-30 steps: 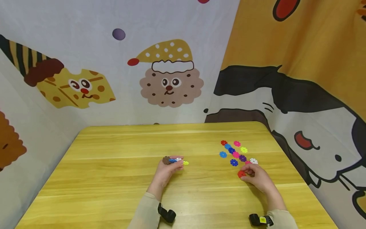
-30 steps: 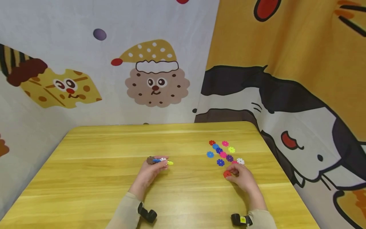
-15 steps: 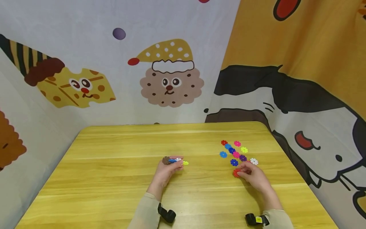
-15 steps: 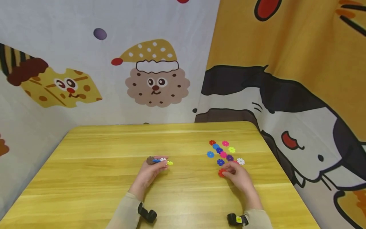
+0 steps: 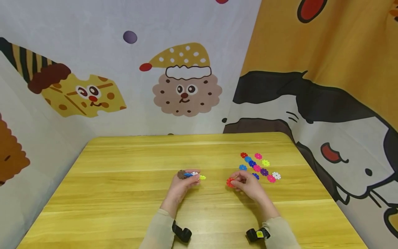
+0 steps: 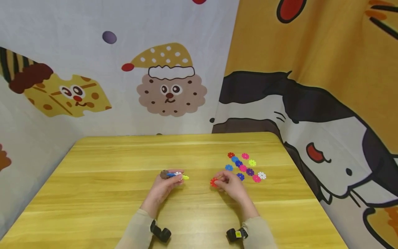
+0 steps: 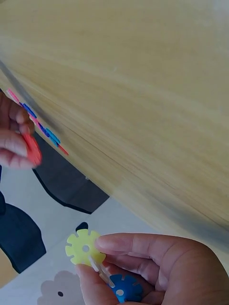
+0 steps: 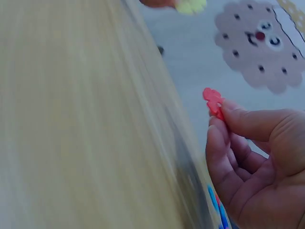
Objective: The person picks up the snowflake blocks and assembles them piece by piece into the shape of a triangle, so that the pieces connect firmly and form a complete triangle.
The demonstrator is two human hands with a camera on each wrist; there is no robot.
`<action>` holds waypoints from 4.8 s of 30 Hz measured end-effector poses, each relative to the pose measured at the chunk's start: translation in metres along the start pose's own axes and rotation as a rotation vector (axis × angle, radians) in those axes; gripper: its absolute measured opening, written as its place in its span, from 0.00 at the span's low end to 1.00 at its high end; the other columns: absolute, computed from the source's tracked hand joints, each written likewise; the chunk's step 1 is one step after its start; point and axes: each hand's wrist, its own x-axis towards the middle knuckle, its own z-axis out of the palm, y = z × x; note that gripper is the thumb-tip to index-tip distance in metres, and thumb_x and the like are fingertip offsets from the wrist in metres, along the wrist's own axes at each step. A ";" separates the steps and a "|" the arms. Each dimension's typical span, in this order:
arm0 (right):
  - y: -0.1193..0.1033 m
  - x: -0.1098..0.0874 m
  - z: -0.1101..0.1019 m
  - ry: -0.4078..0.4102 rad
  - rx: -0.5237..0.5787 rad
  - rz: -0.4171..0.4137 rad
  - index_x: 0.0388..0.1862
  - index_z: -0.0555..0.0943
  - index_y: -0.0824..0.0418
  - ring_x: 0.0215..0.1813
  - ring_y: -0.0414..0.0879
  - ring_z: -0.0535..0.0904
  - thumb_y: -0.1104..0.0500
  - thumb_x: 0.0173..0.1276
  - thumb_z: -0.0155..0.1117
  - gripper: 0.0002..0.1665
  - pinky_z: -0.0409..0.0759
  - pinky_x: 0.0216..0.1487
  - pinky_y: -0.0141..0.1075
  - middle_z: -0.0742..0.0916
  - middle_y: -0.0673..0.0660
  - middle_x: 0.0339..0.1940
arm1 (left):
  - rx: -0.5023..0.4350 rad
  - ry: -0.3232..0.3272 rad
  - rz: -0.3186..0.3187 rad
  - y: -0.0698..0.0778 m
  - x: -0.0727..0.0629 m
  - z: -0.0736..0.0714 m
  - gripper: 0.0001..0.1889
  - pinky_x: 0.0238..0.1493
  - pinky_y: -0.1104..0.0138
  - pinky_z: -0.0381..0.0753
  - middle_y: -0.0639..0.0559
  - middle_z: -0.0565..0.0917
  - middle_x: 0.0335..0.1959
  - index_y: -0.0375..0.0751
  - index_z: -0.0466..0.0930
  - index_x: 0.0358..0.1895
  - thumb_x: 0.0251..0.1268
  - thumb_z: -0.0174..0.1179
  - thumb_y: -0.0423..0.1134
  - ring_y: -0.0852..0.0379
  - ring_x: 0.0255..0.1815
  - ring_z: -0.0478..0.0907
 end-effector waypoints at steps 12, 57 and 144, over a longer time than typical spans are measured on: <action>-0.032 0.015 0.049 -0.001 0.143 0.017 0.49 0.78 0.72 0.34 0.59 0.82 0.69 0.70 0.63 0.11 0.85 0.36 0.47 0.83 0.59 0.31 | -0.009 -0.002 -0.003 -0.003 0.001 0.002 0.19 0.41 0.66 0.85 0.36 0.84 0.44 0.18 0.76 0.55 0.63 0.65 0.26 0.56 0.34 0.85; -0.026 0.026 0.071 -0.084 0.322 0.121 0.43 0.77 0.74 0.32 0.43 0.78 0.67 0.70 0.63 0.09 0.82 0.35 0.32 0.82 0.55 0.31 | 0.051 0.063 0.077 -0.007 -0.004 0.013 0.28 0.40 0.66 0.84 0.41 0.84 0.40 0.20 0.66 0.63 0.62 0.64 0.27 0.57 0.33 0.82; 0.066 -0.026 -0.142 0.269 -0.488 0.187 0.52 0.76 0.75 0.42 0.54 0.75 0.66 0.67 0.68 0.19 0.73 0.42 0.40 0.81 0.66 0.43 | 0.317 -0.099 0.055 0.008 -0.011 -0.025 0.20 0.37 0.64 0.85 0.43 0.85 0.33 0.30 0.75 0.51 0.56 0.69 0.25 0.53 0.34 0.83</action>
